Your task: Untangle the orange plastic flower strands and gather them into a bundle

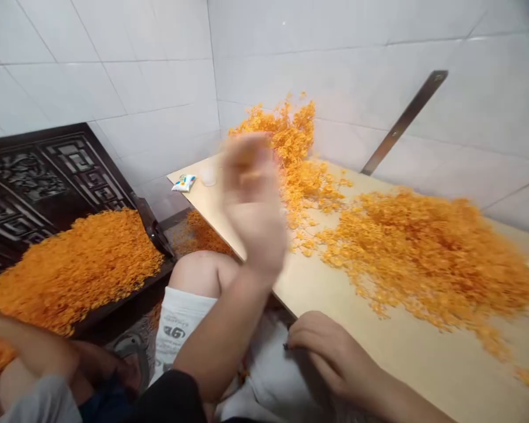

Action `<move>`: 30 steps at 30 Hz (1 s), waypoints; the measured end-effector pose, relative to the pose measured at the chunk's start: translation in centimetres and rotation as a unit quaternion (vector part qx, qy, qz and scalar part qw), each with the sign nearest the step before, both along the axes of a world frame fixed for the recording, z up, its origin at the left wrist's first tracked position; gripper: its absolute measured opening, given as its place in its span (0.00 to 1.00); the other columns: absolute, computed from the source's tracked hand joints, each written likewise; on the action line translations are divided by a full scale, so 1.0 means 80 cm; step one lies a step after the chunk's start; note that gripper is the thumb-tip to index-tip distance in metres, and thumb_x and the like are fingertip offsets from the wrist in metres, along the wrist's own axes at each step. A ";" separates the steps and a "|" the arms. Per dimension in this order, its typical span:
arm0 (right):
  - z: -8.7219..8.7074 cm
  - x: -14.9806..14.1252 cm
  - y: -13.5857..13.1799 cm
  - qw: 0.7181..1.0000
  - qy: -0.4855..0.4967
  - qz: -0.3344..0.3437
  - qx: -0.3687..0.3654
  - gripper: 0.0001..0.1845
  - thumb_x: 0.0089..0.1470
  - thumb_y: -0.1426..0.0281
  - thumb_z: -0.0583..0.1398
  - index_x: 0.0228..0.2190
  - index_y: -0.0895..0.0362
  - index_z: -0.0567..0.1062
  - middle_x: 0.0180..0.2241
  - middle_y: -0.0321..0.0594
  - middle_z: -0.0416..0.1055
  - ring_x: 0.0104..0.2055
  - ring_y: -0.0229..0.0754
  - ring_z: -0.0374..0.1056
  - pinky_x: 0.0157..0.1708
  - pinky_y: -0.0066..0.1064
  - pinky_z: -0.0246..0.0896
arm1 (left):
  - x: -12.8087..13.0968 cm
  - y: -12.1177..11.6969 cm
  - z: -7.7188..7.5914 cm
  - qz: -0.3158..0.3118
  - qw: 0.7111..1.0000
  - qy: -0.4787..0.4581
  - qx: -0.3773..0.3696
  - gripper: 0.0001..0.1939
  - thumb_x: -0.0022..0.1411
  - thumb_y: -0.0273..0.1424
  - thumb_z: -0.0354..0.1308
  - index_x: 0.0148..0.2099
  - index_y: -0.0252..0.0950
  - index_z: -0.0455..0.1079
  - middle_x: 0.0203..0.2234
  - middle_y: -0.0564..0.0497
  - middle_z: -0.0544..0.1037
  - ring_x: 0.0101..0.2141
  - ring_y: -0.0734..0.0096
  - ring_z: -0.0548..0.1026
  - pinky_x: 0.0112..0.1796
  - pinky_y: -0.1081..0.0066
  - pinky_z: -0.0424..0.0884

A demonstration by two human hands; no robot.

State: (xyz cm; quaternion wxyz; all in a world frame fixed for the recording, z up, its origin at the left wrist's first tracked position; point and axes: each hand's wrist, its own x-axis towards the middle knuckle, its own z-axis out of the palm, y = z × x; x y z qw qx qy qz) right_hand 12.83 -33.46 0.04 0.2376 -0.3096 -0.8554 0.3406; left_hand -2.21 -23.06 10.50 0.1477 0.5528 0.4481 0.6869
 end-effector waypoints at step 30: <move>0.236 -0.016 0.288 0.891 -0.246 -0.309 0.224 0.16 0.61 0.70 0.54 0.36 0.63 0.81 0.30 0.44 0.77 0.29 0.40 0.69 0.30 0.30 0.56 | -0.034 -0.008 -0.171 -0.053 0.970 0.150 -0.186 0.15 0.66 0.25 0.44 0.50 0.36 0.69 0.39 0.46 0.78 0.42 0.63 0.76 0.45 0.63 0.70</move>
